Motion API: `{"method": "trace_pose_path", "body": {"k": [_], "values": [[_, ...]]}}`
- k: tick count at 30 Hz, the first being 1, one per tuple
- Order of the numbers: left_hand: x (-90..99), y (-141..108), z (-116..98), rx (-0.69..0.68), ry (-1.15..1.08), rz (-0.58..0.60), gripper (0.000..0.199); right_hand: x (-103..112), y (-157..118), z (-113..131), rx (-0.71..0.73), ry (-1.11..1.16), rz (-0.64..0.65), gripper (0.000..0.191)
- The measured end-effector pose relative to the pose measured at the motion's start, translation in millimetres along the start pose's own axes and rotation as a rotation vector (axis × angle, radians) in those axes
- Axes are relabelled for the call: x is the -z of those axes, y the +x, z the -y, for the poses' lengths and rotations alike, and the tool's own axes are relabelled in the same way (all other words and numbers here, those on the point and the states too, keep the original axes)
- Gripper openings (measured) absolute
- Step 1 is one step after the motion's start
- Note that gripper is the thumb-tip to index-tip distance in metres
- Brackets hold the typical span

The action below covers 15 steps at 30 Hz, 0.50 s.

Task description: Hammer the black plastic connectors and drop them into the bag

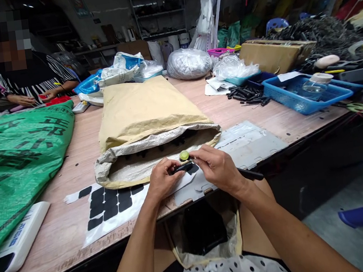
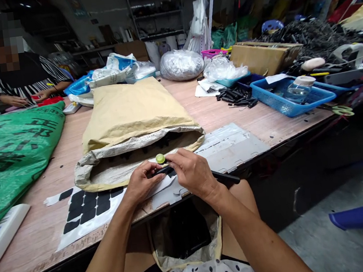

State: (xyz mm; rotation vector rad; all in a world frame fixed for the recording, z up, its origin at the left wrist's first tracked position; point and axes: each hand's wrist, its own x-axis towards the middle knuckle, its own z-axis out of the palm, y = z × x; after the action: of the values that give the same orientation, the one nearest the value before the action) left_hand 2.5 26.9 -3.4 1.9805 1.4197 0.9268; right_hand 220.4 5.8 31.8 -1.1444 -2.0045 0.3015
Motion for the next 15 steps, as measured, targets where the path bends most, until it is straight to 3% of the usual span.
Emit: {"method": "trace_pose_path", "body": {"k": [6, 15], "values": [[-0.7, 0, 2, -0.008, 0.005, 0.015, 0.011, -16, -12, 2, 0.070, -0.061, 0.029, 0.029], [-2.8, -2, 3, 0.000, 0.000, -0.010, 0.019, -4, -17, -10, -0.001, -0.055, -0.039, 0.026]]}}
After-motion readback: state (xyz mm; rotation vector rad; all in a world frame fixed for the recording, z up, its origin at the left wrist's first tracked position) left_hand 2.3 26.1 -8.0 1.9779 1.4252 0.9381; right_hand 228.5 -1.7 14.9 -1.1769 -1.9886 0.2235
